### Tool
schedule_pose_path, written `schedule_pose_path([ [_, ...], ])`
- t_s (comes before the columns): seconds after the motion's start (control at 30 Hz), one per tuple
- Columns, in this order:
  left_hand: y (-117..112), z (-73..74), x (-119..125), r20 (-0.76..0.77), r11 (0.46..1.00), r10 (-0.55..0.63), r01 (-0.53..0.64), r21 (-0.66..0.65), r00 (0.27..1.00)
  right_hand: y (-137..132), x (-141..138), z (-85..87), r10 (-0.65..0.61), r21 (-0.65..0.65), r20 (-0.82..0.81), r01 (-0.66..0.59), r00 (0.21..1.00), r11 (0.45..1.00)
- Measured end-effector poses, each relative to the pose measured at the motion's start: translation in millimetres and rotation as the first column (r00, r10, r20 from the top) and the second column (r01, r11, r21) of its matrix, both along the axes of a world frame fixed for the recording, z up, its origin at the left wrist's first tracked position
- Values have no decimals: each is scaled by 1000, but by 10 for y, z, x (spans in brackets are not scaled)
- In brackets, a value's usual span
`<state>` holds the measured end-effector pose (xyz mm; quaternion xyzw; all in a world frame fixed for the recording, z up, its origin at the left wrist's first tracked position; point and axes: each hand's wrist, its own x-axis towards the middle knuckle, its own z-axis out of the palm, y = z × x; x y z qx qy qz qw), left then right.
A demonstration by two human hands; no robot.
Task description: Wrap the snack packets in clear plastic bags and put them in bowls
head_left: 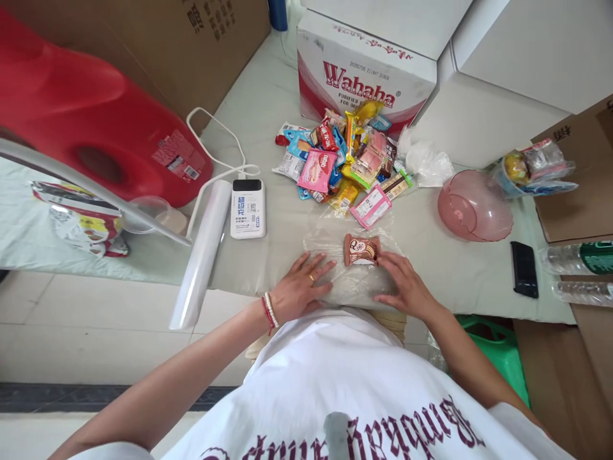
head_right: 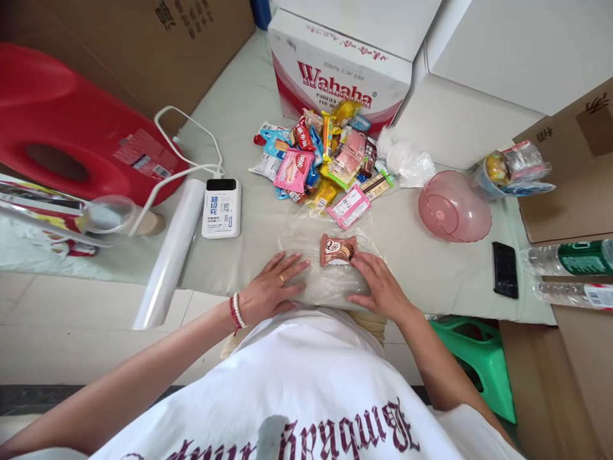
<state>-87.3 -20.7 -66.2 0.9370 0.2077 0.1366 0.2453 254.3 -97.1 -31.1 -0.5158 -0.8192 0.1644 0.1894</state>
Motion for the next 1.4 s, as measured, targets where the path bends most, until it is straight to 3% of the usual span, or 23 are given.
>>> schedule_pose_path([
  [0.17, -87, 67, -73, 108, 993, 44, -32, -110, 993, -416, 48, -121, -114, -24, -65, 113, 991, 993],
  [0.27, -71, 137, -77, 184, 968, 134, -89, -234, 974, -409, 19, 37, -99, -114, -138, 83, 986, 990],
  [0.33, 38, 170, -8, 196, 936, 254, -189, -298, 947, -263, 23, 184, -131, -181, -163, 101, 978, 978],
  [0.43, 364, 171, 190, 120, 841, 496, -442, -313, 860, 140, 72, 310, -293, -236, -149, 254, 944, 938],
  [0.5, 599, 167, 318, 61, 743, 648, -613, -268, 759, 461, 107, 294, -380, -268, -109, 341, 918, 901],
  [0.57, 735, 200, 386, 100, 642, 765, -739, -203, 637, 743, 126, 225, -420, -290, -47, 390, 906, 874],
  [0.67, 641, 341, 357, 332, 527, 812, -848, -61, 481, 960, 122, 141, -456, -297, 9, 438, 890, 848],
  [0.73, 424, 467, 307, 529, 477, 724, -875, 79, 442, 942, 111, 163, -498, -300, -28, 468, 867, 831],
  [0.77, 303, 526, 294, 617, 482, 634, -862, 155, 465, 895, 105, 198, -508, -311, -62, 467, 859, 828],
  [0.8, 190, 574, 296, 663, 522, 539, -824, 222, 520, 831, 100, 245, -499, -333, -98, 444, 861, 832],
  [0.9, -25, 635, 399, 642, 702, 310, -624, 344, 701, 624, 86, 375, -335, -440, -139, 245, 932, 864],
  [1.0, -28, 572, 583, 568, 815, 246, -485, 317, 785, 522, 78, 373, -257, -468, -115, 176, 959, 866],
  [1.17, 159, 374, 858, 376, 823, 412, -516, 236, 830, 684, 70, 179, -500, -467, -233, 355, 834, 810],
  [1.3, 260, 249, 949, 115, 864, 431, -446, 233, 895, 857, -8, 88, -392, -546, -161, 249, 906, 800],
  [1.4, 236, 167, 858, 104, 880, 394, -407, 245, 913, 888, -64, 83, -311, -621, -174, 141, 934, 771],
])
